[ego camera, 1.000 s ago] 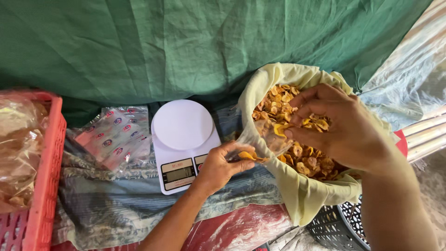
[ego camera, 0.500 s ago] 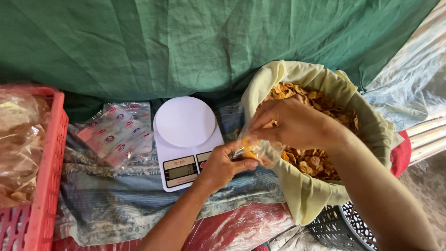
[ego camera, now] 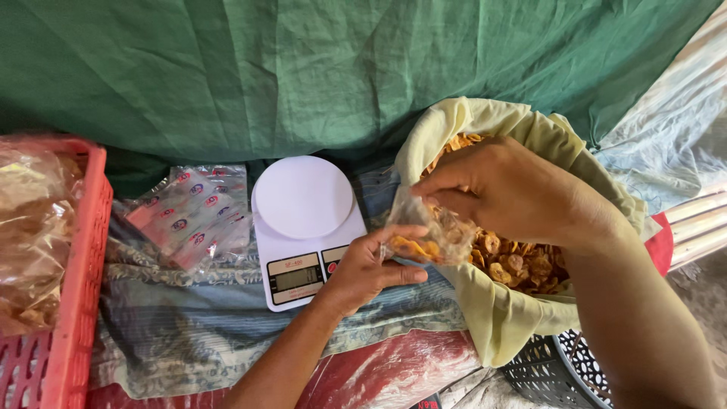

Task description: The person scoops dried fruit slices from a large sack into small plastic bags. They place the filled bags on a digital scale to check the weight, then tie the bags closed and put them into a red basket.

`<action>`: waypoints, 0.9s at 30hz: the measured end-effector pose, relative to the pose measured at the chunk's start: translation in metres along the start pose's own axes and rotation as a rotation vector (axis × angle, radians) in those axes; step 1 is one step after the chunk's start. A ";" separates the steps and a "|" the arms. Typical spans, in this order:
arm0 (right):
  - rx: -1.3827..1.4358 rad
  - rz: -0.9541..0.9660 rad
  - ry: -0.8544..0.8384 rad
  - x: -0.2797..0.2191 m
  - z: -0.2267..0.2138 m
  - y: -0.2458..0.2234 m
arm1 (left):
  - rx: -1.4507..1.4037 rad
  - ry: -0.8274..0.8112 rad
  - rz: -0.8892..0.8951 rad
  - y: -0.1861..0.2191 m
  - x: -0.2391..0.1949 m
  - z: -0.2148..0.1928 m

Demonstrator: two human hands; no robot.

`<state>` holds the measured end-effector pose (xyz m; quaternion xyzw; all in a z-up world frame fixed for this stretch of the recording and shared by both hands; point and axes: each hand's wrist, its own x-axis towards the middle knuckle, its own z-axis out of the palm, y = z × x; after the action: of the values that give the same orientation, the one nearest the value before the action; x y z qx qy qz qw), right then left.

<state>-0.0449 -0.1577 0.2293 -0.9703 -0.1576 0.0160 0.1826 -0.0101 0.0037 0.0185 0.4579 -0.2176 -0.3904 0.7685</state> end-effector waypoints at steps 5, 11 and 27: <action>0.009 0.048 -0.074 0.001 -0.002 0.000 | 0.090 -0.005 -0.011 -0.004 0.004 0.003; 0.150 -0.075 0.043 -0.016 -0.003 0.034 | 0.072 0.000 0.005 -0.020 0.008 -0.007; -0.224 0.336 -0.234 -0.001 0.089 0.248 | 0.243 0.113 -0.003 -0.004 0.004 0.002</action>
<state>0.0203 -0.3459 0.0573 -0.9887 -0.0150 0.1409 0.0491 -0.0108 -0.0021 0.0157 0.5692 -0.2187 -0.3361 0.7178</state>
